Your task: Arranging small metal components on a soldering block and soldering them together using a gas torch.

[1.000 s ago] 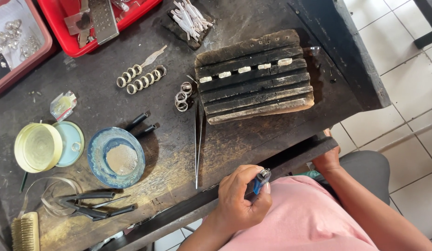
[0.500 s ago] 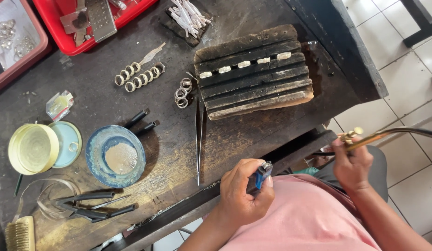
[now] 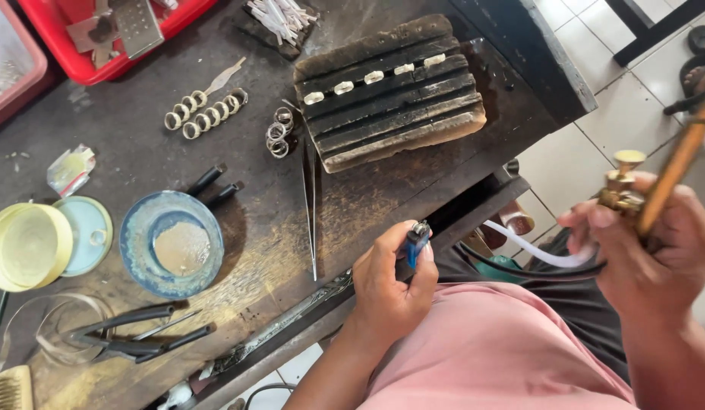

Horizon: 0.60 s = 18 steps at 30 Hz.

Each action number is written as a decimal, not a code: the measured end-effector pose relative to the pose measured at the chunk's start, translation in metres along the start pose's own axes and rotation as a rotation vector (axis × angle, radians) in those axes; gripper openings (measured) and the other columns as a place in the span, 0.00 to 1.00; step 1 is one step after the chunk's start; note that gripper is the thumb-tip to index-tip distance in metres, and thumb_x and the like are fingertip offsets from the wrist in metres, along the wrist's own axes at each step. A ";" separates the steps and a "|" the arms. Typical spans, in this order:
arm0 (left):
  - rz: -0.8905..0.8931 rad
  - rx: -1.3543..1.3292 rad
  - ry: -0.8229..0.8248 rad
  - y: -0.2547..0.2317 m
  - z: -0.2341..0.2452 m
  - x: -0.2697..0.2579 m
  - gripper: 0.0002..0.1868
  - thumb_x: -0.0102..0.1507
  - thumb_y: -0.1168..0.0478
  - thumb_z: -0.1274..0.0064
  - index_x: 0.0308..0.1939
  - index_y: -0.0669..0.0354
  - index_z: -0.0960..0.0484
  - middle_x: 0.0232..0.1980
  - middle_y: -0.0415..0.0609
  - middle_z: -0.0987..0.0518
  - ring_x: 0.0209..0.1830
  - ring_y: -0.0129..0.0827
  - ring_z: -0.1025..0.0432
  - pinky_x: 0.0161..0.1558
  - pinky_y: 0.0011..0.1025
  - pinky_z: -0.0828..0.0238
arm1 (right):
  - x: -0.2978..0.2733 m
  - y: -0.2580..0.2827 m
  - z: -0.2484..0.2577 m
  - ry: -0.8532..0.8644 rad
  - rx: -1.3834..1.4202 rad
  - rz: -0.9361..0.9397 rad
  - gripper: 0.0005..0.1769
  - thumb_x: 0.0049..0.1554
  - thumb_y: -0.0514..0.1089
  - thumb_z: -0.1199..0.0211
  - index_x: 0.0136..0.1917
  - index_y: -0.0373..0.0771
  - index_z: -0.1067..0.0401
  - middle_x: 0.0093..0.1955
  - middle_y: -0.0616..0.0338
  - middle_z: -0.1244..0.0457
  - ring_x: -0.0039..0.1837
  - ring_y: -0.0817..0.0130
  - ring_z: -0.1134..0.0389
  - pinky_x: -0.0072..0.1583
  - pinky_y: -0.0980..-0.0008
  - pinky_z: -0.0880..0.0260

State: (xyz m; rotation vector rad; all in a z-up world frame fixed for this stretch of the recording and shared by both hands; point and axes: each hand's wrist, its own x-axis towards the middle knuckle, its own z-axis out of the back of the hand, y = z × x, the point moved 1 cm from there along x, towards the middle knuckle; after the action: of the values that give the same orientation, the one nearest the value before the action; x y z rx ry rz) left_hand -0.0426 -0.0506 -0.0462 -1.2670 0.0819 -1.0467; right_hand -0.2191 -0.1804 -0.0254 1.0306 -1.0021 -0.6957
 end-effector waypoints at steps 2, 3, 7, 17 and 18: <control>-0.008 -0.011 -0.017 -0.002 -0.001 0.000 0.13 0.56 0.64 0.54 0.44 0.64 0.32 0.36 0.47 0.24 0.29 0.31 0.28 0.35 0.23 0.29 | 0.000 0.012 -0.010 -0.003 -0.056 -0.009 0.10 0.55 0.24 0.49 0.51 0.21 0.43 0.36 0.39 0.42 0.37 0.57 0.34 0.30 0.76 0.36; -0.013 -0.016 -0.010 -0.003 0.001 0.000 0.13 0.56 0.64 0.54 0.44 0.64 0.32 0.36 0.47 0.24 0.29 0.31 0.28 0.35 0.23 0.29 | -0.001 0.013 -0.012 -0.012 -0.059 -0.010 0.10 0.55 0.24 0.49 0.51 0.21 0.43 0.36 0.39 0.42 0.37 0.57 0.34 0.30 0.76 0.36; -0.033 0.027 -0.007 -0.003 -0.003 -0.002 0.15 0.56 0.63 0.52 0.45 0.62 0.32 0.38 0.47 0.23 0.33 0.31 0.25 0.39 0.24 0.28 | 0.000 0.016 -0.012 0.057 0.022 -0.180 0.11 0.50 0.29 0.48 0.48 0.23 0.40 0.34 0.42 0.39 0.25 0.67 0.41 0.28 0.78 0.39; -0.021 0.006 -0.035 -0.008 -0.003 -0.002 0.17 0.55 0.67 0.51 0.48 0.63 0.32 0.37 0.46 0.22 0.33 0.26 0.25 0.37 0.20 0.26 | 0.004 0.006 0.000 0.158 0.263 -0.243 0.13 0.49 0.32 0.47 0.48 0.23 0.41 0.33 0.42 0.39 0.23 0.68 0.43 0.27 0.81 0.40; -0.019 0.019 -0.043 -0.008 -0.002 -0.003 0.17 0.55 0.67 0.51 0.48 0.63 0.32 0.37 0.46 0.22 0.33 0.26 0.25 0.37 0.20 0.26 | 0.003 0.006 0.000 0.169 0.273 -0.243 0.13 0.49 0.32 0.47 0.48 0.23 0.41 0.33 0.42 0.39 0.23 0.68 0.43 0.27 0.81 0.40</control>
State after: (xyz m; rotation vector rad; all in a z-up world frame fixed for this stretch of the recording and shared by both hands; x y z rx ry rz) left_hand -0.0497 -0.0497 -0.0420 -1.2746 0.0273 -1.0337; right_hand -0.2183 -0.1804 -0.0188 1.4437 -0.8465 -0.6664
